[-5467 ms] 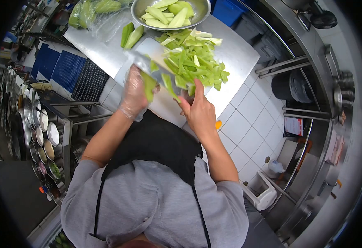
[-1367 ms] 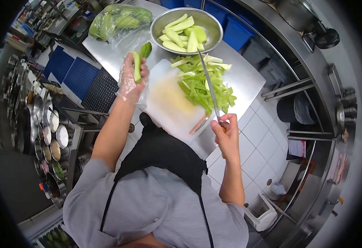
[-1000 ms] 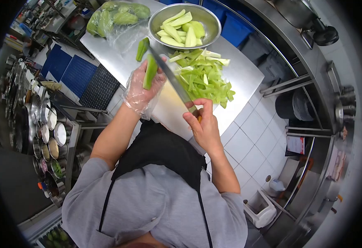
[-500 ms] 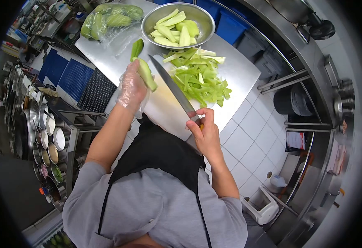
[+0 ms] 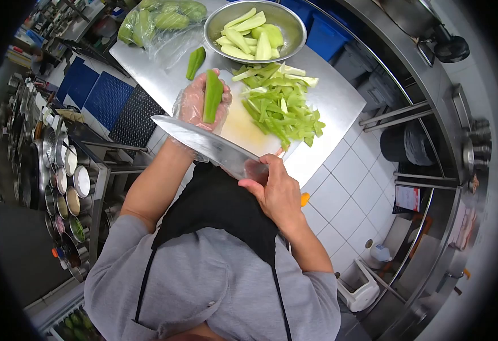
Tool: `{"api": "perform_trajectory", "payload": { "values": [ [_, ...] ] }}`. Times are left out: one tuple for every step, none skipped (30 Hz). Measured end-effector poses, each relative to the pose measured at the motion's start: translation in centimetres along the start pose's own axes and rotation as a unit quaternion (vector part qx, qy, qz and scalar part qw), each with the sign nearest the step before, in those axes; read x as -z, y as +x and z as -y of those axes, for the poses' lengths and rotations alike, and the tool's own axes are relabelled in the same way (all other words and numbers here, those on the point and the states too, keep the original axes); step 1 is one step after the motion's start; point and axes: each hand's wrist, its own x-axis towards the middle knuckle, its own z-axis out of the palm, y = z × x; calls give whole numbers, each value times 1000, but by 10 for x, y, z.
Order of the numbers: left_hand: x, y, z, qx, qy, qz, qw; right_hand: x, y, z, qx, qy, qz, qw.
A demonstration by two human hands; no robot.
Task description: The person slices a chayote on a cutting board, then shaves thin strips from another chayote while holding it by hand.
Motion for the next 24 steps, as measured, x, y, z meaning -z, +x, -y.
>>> {"api": "perform_trajectory", "payload": {
  "values": [
    [-6,-4,-2,0,2,-1,1000,-1,-1,-2,5,-13,-19,1000],
    [-10,-6,-2,1,-4,-11,1000,-2,-2,-4,11,-27,-39,999],
    [-13,-7,-2,2,-11,-21,1000,-2,-3,-7,7,-18,-40,999],
    [-15,-8,-2,3,-18,-32,999,-3,-3,-10,3,-10,-41,999],
    [-14,-8,-2,6,-20,-24,1000,-3,-4,-12,-1,-1,-42,999],
    [-14,-8,-2,9,-22,-16,1000,-3,-4,-13,-5,1,-39,999],
    [-13,-8,-3,12,-24,-8,1000,-2,-5,-14,-10,3,-36,999],
    [-13,-7,-3,10,-20,-10,1000,-2,-5,-14,-15,5,-33,999],
    [-13,-7,-2,8,-17,-14,1000,-2,-5,-13,-18,1,-32,999],
    [-14,-7,-2,6,-13,-16,1000,-1,-5,-13,-20,-4,-31,999],
    [-14,-8,-2,7,-9,-20,1000,-1,-5,-12,-23,-9,-30,999],
    [-15,-9,-2,7,-4,-23,1000,-2,-5,-14,-18,-7,-35,999],
    [-16,-10,-3,7,1,-26,1000,-4,-5,-16,-12,-5,-39,999],
    [-17,-10,-3,13,2,-24,1000,-5,-5,-18,-7,-4,-43,999],
    [-17,-11,-4,19,3,-22,1000,-5,-5,-17,-9,2,-39,999],
    [-17,-11,-5,25,3,-20,999,-5,-5,-16,-10,9,-36,999],
    [-19,-12,-5,17,8,-26,1000,-5,-5,-15,-12,15,-32,999],
    [-22,-13,-4,8,13,-31,999,-4,-5,-14,-17,17,-27,999],
    [-23,-14,-4,0,17,-36,999,-2,-5,-12,-21,19,-22,999],
    [-24,-14,-4,-7,24,-32,999,-1,-5,-11,-25,22,-16,999],
    [-24,-15,-4,-13,30,-28,999,-1,-5,-11,-31,25,-11,999],
    [-24,-15,-4,-19,36,-24,999,-2,-6,-12,-37,28,-7,999],
    [-21,-15,-4,-21,33,-16,999,-3,-6,-14,-43,30,-2,999],
    [-19,-14,-3,-23,29,-8,999,-4,-6,-15,-41,29,-7,999]
  ]
}}
